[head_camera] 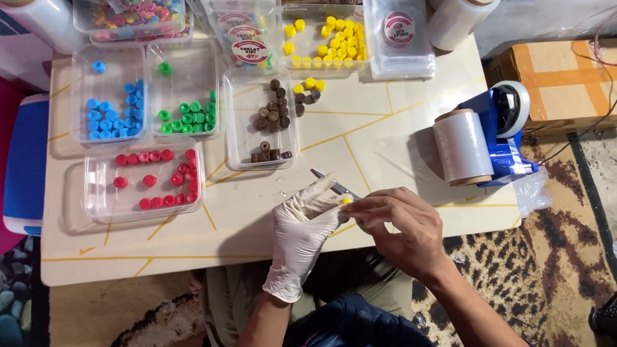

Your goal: The person is wrapping small brown treats using plastic wrap and scissors at a table.

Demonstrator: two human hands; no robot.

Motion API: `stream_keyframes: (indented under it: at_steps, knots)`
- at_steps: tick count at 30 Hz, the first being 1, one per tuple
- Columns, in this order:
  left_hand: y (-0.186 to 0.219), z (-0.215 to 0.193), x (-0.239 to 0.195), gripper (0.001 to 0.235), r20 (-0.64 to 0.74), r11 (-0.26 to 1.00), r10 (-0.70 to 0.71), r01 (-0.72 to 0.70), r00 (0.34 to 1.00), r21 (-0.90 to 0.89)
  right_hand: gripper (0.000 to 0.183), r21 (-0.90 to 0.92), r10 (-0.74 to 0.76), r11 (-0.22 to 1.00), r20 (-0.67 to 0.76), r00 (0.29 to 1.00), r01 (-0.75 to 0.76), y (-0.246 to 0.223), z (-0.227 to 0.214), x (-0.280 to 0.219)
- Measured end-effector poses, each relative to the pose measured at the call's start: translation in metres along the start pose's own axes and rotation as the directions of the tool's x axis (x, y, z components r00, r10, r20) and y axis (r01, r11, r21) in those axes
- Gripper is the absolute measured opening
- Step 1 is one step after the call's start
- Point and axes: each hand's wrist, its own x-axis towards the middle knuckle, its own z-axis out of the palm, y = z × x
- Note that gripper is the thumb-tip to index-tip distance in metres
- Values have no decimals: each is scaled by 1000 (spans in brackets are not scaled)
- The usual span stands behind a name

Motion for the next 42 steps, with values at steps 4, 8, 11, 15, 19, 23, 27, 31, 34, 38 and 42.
stream_keyframes:
  at_steps: [4,8,11,15,19,23,27,31,34,38,42]
  knots:
    - [2,-1,0,52,-16,1000,-14,15,1000,14,21,16,36,999,16,999,-37,1,-2,1]
    - [3,-2,-1,55,8,991,-78,78,997,-112,18,32,42,999,57,997,-44,2,-6,1]
    - [19,0,-7,55,36,978,-120,124,992,-167,16,45,37,998,79,996,-40,3,-8,1]
    - [24,-1,-10,53,52,947,-191,198,980,-251,14,46,9,999,103,995,-14,2,-7,3]
    - [29,-2,-13,51,29,947,-165,166,986,-273,14,64,1,998,132,991,-9,4,-8,5]
    - [44,-3,-18,47,85,947,-160,177,983,-269,15,84,26,996,142,990,-38,2,-8,8]
    - [49,-7,-18,41,142,953,-121,155,982,-259,13,88,32,995,148,988,-45,2,-7,11]
    - [55,-10,-24,40,176,916,-152,205,973,-345,14,71,38,996,133,990,-48,6,-6,10]
    - [44,-9,-17,33,161,945,-58,106,985,-310,14,61,16,998,132,991,-24,6,-3,9]
    - [37,-6,-10,32,79,941,-134,152,988,-304,17,-42,-159,985,168,973,168,7,-4,13]
    - [37,-8,-6,36,104,949,-141,164,985,-269,19,-83,-246,960,210,946,268,5,-8,19]
